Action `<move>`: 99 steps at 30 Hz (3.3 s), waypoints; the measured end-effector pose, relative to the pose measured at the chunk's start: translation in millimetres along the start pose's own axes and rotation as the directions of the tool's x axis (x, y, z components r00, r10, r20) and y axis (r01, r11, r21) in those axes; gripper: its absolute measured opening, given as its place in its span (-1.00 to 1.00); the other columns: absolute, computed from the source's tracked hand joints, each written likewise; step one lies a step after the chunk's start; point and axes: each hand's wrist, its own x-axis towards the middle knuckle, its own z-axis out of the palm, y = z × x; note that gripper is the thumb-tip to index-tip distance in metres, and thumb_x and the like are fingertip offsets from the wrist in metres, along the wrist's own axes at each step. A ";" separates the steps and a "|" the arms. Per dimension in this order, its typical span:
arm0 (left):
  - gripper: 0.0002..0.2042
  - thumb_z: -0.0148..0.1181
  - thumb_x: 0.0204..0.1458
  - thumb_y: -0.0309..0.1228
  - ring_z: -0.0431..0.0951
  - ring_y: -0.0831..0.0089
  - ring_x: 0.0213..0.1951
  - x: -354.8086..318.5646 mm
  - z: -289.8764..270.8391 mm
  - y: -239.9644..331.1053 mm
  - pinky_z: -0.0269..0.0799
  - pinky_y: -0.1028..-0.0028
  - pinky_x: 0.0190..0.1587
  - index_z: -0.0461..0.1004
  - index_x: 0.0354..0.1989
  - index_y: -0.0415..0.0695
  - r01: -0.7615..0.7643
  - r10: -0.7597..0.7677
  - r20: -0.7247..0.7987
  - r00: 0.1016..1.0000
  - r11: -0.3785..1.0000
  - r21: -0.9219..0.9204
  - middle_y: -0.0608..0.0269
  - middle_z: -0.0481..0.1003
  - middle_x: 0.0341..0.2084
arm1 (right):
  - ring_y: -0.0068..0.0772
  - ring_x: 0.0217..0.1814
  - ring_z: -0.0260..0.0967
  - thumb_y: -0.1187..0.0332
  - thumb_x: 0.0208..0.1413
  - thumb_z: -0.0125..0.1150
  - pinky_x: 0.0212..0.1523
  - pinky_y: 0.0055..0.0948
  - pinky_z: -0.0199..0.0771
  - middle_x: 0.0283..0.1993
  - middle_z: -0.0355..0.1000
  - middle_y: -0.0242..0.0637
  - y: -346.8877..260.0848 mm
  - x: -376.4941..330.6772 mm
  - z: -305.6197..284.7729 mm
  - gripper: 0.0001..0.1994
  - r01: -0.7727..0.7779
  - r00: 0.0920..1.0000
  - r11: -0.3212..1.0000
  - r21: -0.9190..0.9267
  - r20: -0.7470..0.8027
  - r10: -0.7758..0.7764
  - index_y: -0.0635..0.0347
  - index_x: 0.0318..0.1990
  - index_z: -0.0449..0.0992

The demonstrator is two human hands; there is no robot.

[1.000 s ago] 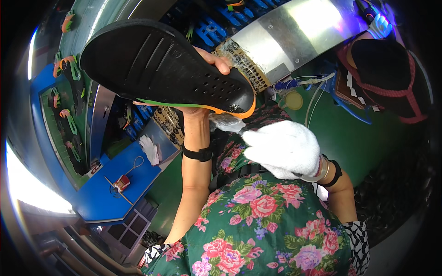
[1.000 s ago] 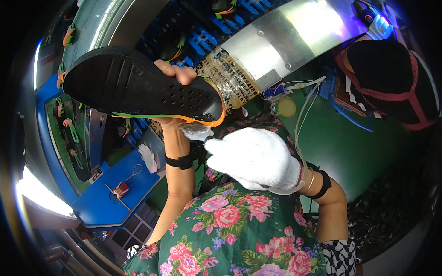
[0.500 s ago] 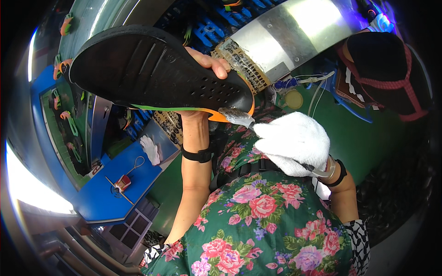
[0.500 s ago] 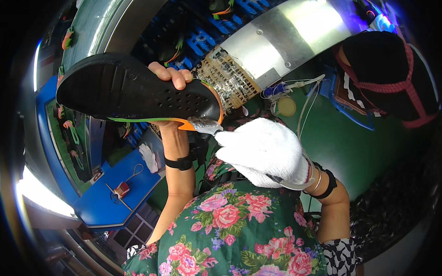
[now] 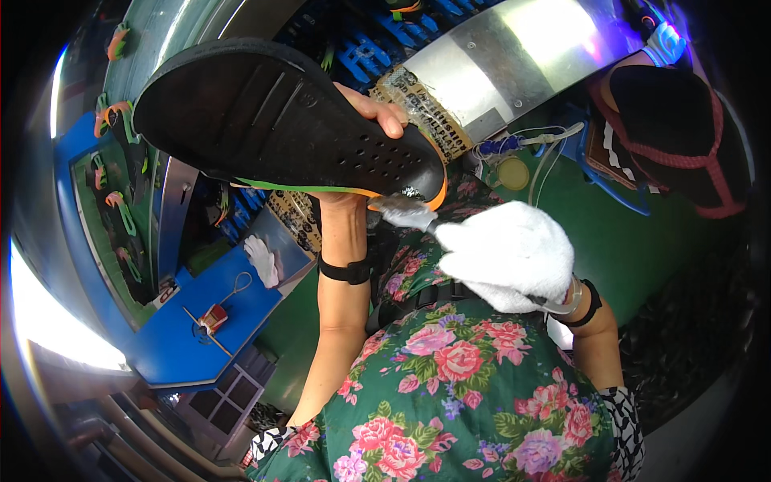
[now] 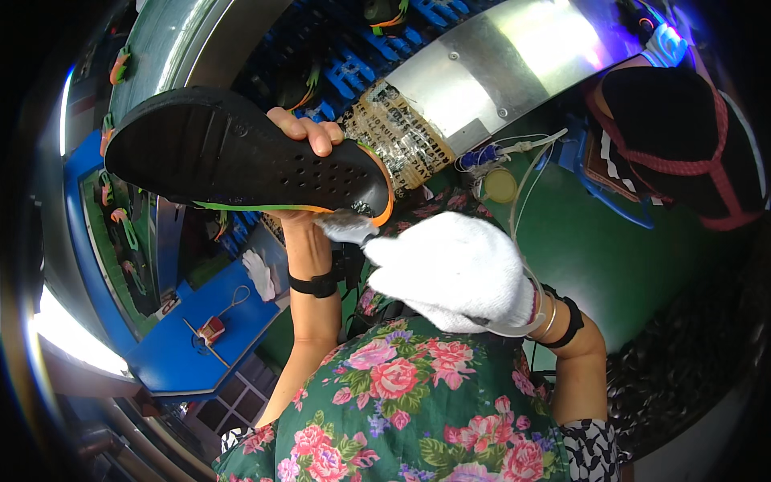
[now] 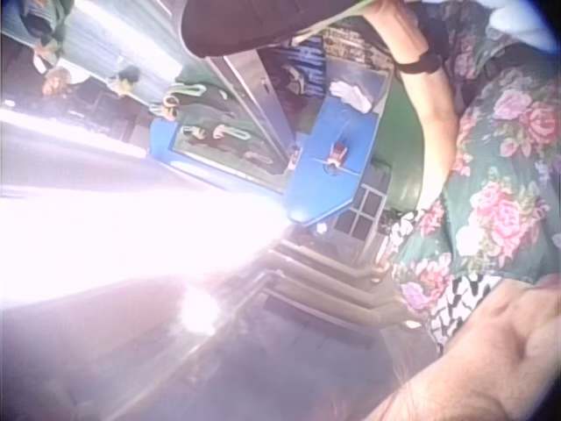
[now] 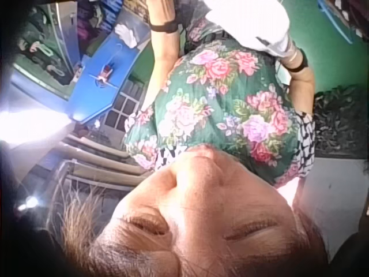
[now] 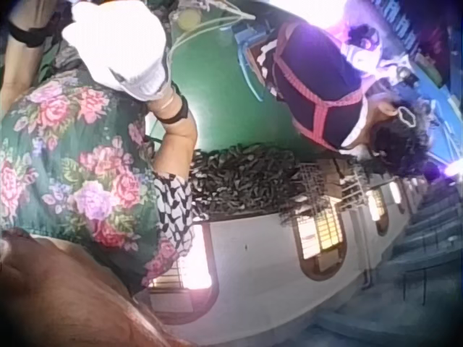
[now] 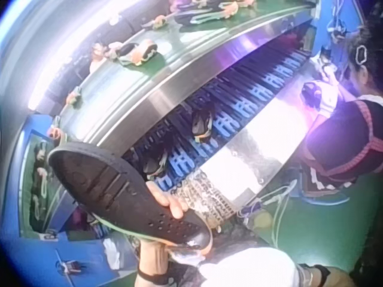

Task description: Applying adhesive to the sole area of a shoe using a brush and cloth.

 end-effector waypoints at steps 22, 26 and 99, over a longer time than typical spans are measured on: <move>-0.28 0.20 0.11 0.26 0.62 0.09 -0.33 -3.7 5.7 -15.4 0.50 0.10 -0.11 0.45 -0.14 -0.36 0.227 -0.216 0.099 0.971 0.967 -0.118 0.07 0.49 -0.39 | -0.28 -0.27 0.58 0.48 -0.15 0.49 -0.28 -0.37 0.59 -0.13 0.66 -0.27 12.5 -11.2 -7.2 -0.68 -0.060 0.994 0.968 0.245 0.100 0.037 0.09 -0.14 0.72; 0.04 -0.17 -0.03 0.60 0.64 0.07 -0.29 -14.1 -0.3 -15.9 0.55 0.12 -0.12 0.42 0.01 -0.35 0.284 -0.257 0.180 0.950 0.948 -0.144 -0.08 0.53 -0.23 | -0.30 -0.28 0.58 0.46 -0.13 0.49 -0.32 -0.37 0.58 -0.12 0.66 -0.26 20.6 -11.9 -4.5 -0.69 0.048 0.999 0.987 0.152 0.007 -0.050 0.09 -0.14 0.71; -0.09 0.19 -0.01 0.36 0.50 -0.03 0.20 -65.5 44.1 -41.5 0.34 -0.09 0.32 0.33 0.37 -0.11 0.256 -0.625 -0.195 0.756 0.556 -0.791 -0.05 0.45 0.24 | -0.24 -0.27 0.58 0.53 -0.10 0.45 -0.20 -0.31 0.59 -0.19 0.65 -0.19 29.4 47.7 -30.2 -0.73 -0.011 1.000 0.982 -0.187 -0.024 0.007 0.14 -0.17 0.69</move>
